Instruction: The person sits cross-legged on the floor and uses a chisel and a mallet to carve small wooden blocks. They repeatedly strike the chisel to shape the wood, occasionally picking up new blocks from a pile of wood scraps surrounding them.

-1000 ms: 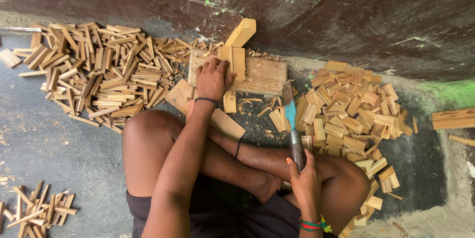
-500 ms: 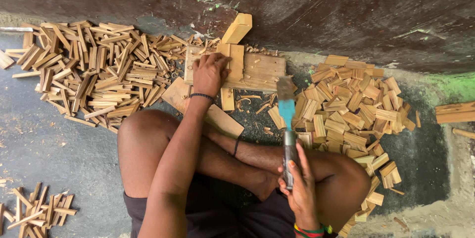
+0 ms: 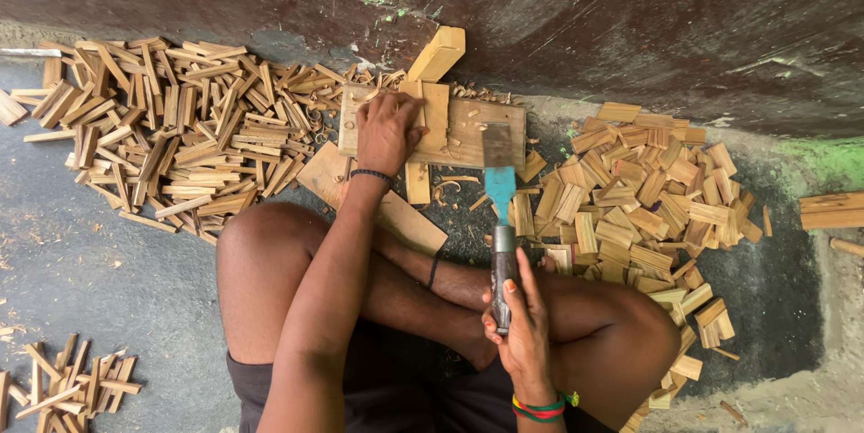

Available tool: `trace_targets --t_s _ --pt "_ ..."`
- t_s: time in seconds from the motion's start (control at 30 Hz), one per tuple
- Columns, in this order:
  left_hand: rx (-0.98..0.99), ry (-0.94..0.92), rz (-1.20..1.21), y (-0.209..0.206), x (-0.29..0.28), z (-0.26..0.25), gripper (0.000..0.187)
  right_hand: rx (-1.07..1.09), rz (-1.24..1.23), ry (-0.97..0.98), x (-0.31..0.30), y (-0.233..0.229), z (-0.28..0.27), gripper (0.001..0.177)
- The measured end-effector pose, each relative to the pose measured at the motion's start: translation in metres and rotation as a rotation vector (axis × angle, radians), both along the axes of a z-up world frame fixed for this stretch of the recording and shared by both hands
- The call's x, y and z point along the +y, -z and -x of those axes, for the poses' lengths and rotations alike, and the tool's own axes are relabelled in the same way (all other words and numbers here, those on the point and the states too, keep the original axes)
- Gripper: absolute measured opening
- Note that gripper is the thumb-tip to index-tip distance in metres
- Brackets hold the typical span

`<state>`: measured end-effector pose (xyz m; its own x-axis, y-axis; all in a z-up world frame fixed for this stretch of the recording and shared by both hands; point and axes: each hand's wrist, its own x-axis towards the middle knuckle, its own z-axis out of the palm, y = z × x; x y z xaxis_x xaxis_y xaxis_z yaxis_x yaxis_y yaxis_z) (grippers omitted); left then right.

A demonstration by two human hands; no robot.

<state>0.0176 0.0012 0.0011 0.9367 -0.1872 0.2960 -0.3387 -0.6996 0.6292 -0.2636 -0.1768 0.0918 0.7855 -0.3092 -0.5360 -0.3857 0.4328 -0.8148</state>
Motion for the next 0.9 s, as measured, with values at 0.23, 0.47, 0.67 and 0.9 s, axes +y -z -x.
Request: trace_targets --t_s 0.23,0.47,0.67,0.9 --pt "0.011 -0.007 0.052 -0.028 0.011 0.008 0.083 0.046 -0.008 -0.054 0.014 0.006 0.000 0.063" --pt "-0.003 0.435 0.147 -0.047 -0.016 0.033 0.053 0.078 0.036 -0.112 0.021 0.001 -0.002 0.061" --pt "-0.063 0.787 0.152 -0.028 -0.058 0.084 0.043 0.110 0.129 -0.164 0.027 0.001 0.006 0.061" --pt "-0.125 0.825 0.299 -0.027 -0.060 0.093 0.036 0.099 0.137 -0.076 0.035 0.004 0.020 0.062"
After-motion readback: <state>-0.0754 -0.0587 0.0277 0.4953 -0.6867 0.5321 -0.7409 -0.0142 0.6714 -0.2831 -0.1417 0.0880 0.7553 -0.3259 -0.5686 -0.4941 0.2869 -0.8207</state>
